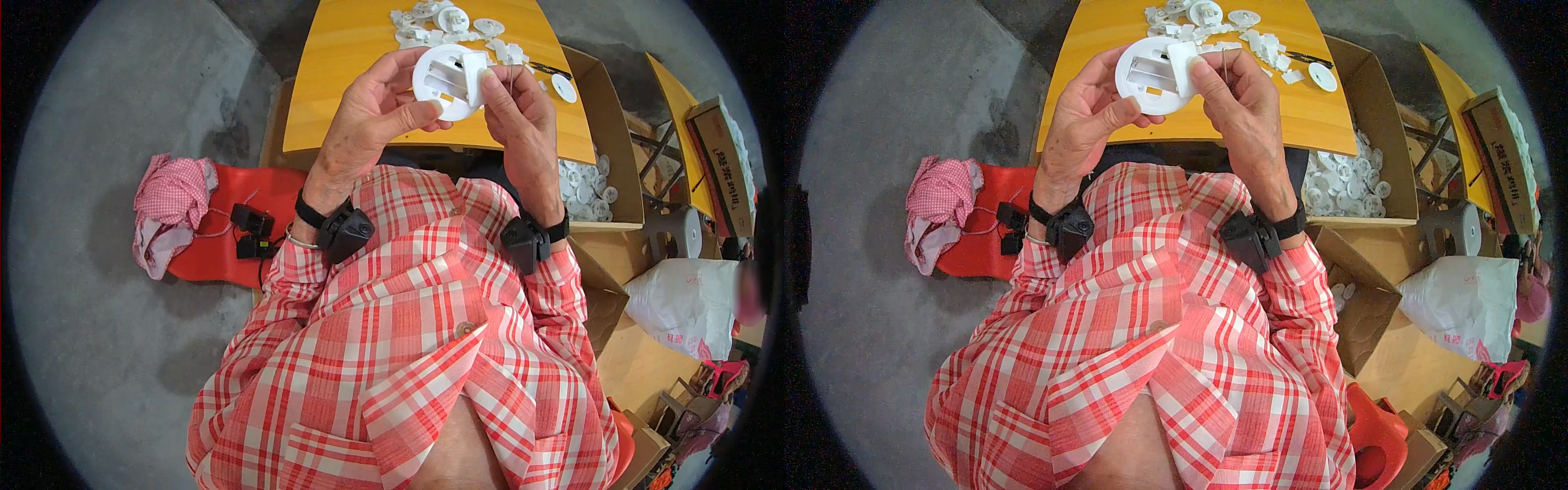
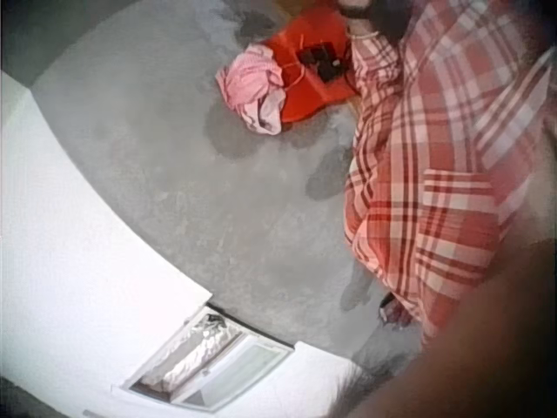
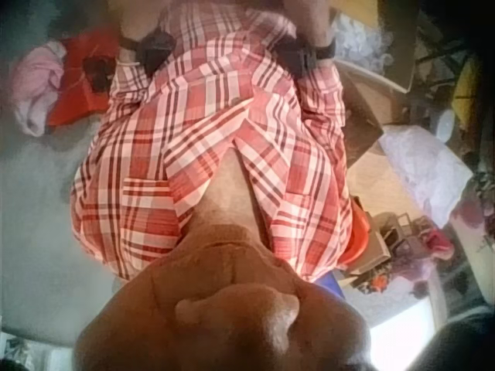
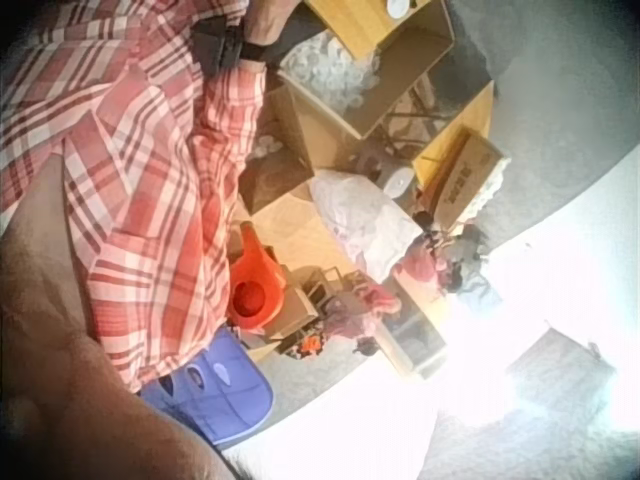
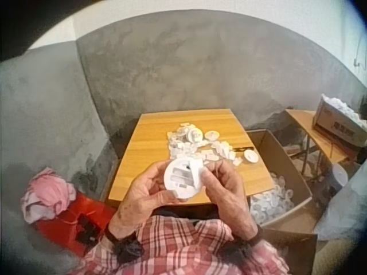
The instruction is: The person is manually assembling small plastic parts by inserting thin white strips into circular plastic bases.
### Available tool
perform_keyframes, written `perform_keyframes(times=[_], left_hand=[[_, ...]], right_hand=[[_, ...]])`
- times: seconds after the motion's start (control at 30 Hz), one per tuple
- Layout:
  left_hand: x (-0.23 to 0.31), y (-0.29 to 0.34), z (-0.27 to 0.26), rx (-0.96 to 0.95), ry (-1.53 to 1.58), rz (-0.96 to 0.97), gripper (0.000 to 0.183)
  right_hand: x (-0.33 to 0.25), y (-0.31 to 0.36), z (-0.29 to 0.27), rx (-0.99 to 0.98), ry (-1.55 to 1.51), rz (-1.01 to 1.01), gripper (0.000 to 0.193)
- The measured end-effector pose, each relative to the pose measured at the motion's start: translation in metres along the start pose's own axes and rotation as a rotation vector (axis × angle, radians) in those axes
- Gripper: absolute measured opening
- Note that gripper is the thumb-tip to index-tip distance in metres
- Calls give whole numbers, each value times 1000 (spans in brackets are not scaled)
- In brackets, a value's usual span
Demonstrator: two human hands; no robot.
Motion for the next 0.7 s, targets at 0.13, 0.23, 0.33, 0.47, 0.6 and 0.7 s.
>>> perform_keyframes(times=[0.13, 0.23, 0.33, 0.47, 0.6, 0.7], left_hand=[[-6, -1, 3, 29, 64, 92, 64], [-6, 0, 3, 35, 124, 114, 67], [-3, 1, 2, -11, 178, 78, 71], [-4, 2, 1, -45, 217, 68, 73], [-5, 3, 0, -66, 225, 78, 74], [-5, 4, 0, -68, 257, 92, 72]], right_hand=[[-3, 1, 3, -6, 24, -41, 20], [-4, 2, 5, -5, 68, -47, 20], [-7, 3, 8, -12, 140, -81, 20], [-14, 4, 9, 15, 231, -156, 21], [-22, 4, 9, -13, 302, -191, 19], [-25, 5, 11, -20, 324, -255, 18]])
Point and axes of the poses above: each hand's wrist, its own y-axis away from the middle knuckle, its own z-axis out of the palm, x = y × z, the point moved 4 cm from there along -y, towards the middle knuckle, and after that the axes turned 10 degrees about -y, right-handed, at the moved point
